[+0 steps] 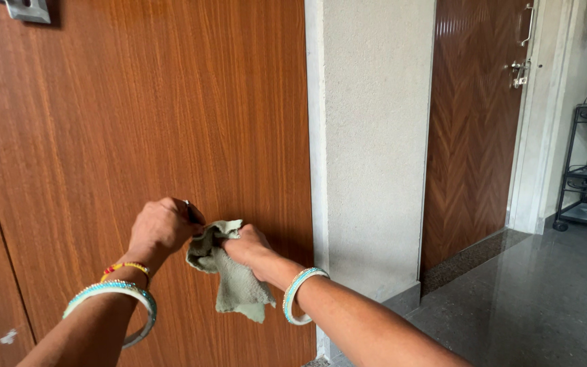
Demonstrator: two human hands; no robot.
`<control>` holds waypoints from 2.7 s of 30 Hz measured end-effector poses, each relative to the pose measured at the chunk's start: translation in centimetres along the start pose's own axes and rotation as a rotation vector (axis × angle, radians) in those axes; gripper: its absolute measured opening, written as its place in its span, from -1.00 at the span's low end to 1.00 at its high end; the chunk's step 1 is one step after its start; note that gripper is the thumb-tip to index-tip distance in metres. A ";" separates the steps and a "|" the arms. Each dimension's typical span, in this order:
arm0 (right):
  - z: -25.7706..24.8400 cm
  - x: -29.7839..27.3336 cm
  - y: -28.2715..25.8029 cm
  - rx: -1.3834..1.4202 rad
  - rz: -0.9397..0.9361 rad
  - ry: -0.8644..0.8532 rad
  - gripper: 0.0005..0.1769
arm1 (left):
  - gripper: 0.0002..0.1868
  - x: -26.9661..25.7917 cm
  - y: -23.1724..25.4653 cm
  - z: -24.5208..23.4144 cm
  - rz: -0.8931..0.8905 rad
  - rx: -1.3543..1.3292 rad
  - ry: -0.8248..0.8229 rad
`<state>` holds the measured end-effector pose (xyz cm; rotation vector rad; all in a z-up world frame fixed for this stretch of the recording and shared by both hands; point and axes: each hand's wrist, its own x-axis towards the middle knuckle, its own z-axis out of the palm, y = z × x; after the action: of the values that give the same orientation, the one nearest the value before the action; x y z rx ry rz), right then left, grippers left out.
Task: The person scrapes a wooden door with a metal scraper and wipes the surface with a cloth. The person repeatedly scrapes and wipes the same areas of the door throughout the clip.
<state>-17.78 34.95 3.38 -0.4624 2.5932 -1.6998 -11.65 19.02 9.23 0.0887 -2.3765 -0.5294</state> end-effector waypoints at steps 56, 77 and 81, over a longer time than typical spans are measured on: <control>-11.6 1.2 6.4 -0.218 0.117 0.297 -0.61 | -0.86 9.0 10.1 5.6 0.205 0.118 0.221; -12.3 2.4 7.8 -0.227 0.040 0.445 -0.53 | -0.57 -0.5 8.0 17.5 0.837 0.634 0.002; -13.0 2.1 10.2 -0.320 0.113 0.341 -0.51 | -0.69 -2.9 6.2 21.0 0.718 0.627 -0.365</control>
<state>-24.35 49.85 -0.11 -0.0202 3.0808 -1.4414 -22.52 32.65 -4.30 -0.6053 -2.6037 0.5854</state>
